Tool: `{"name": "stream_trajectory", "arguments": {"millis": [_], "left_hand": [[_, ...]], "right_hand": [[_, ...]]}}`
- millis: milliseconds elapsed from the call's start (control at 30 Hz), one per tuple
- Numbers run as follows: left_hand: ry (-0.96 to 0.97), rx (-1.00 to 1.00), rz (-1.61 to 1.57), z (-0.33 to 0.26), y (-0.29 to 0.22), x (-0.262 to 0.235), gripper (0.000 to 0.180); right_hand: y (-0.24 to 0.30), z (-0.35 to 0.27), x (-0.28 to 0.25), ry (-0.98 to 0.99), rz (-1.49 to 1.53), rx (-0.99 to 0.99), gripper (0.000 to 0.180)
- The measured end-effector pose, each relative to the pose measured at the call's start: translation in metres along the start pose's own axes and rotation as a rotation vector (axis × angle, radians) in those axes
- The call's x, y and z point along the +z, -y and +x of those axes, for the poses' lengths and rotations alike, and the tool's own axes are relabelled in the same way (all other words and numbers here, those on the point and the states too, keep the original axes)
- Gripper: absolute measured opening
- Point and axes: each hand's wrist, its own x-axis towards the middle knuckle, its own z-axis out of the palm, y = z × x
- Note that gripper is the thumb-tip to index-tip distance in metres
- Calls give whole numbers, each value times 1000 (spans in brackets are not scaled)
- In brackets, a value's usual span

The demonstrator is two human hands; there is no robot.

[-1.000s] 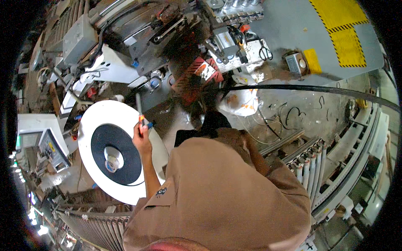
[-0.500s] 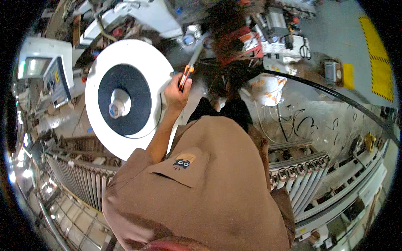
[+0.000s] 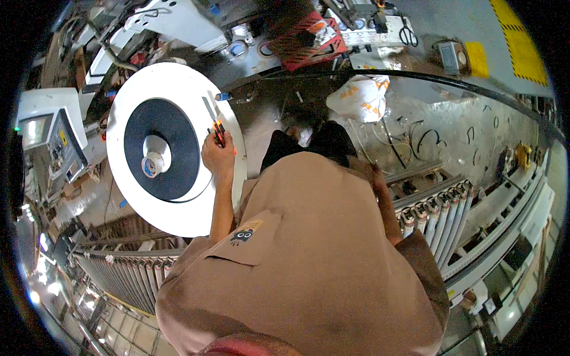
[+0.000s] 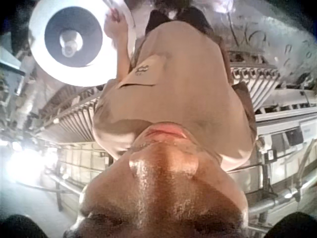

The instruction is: The person maintains a large industrial machine by using a hand tool to adjust and feed a long strip of black material into the mechanism, then uses the tool to manipulate internal parts and clear the feed path.

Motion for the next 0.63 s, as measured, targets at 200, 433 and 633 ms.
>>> {"name": "stream_trajectory", "arguments": {"millis": [200,433,633], "left_hand": [[127,-44,156,-11,-5,-6,41],[352,-16,623,0,-50,-45,54],[229,267,411,-11,-208,-31,56]], "right_hand": [[107,11,-25,-48,209,-203,41],[51,-6,-49,-156,-26,-329,49],[-30,-53,-95,-320,48,-248,46]]}}
